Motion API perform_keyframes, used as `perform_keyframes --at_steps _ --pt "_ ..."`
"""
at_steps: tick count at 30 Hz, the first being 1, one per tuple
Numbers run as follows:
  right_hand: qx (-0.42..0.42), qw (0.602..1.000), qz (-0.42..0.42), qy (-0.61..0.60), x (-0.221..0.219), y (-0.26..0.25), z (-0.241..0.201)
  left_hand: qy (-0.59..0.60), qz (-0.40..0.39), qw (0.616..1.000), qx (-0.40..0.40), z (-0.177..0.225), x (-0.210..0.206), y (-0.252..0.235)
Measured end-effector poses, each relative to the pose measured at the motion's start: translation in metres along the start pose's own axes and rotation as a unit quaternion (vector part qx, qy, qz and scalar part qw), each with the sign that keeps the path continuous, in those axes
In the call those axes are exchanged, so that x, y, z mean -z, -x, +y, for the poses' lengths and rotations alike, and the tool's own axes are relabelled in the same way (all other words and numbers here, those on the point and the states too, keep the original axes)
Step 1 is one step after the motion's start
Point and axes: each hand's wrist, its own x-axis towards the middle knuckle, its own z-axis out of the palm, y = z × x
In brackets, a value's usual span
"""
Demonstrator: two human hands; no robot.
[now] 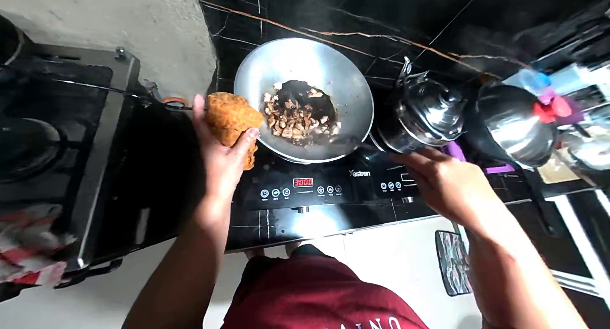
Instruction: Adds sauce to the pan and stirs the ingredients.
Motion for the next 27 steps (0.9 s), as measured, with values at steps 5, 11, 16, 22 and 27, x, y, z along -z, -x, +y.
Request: perform_keyframes --at_steps 5,11,16,22,27 --pt "-0.072 0.996 -0.047 0.005 -0.034 -0.007 -0.032 -0.018 0.040 0.999 -0.022 -0.003 -0.007 -0.009" --pt "-0.124 0.992 -0.037 -0.002 -0.067 -0.050 -0.036 -0.026 0.039 0.998 -0.034 0.005 -0.003 0.007" --pt "-0.060 0.997 0.036 0.028 -0.018 0.006 -0.026 0.050 0.039 0.997 -0.052 0.005 0.008 0.017" --pt "-0.104 0.993 0.012 0.051 -0.030 0.016 -0.034 0.102 0.050 0.993 -0.009 0.004 0.010 0.023" --pt "-0.140 0.989 -0.014 -0.032 -0.076 -0.048 -0.030 -0.029 0.012 0.998 0.048 0.012 0.020 0.026"
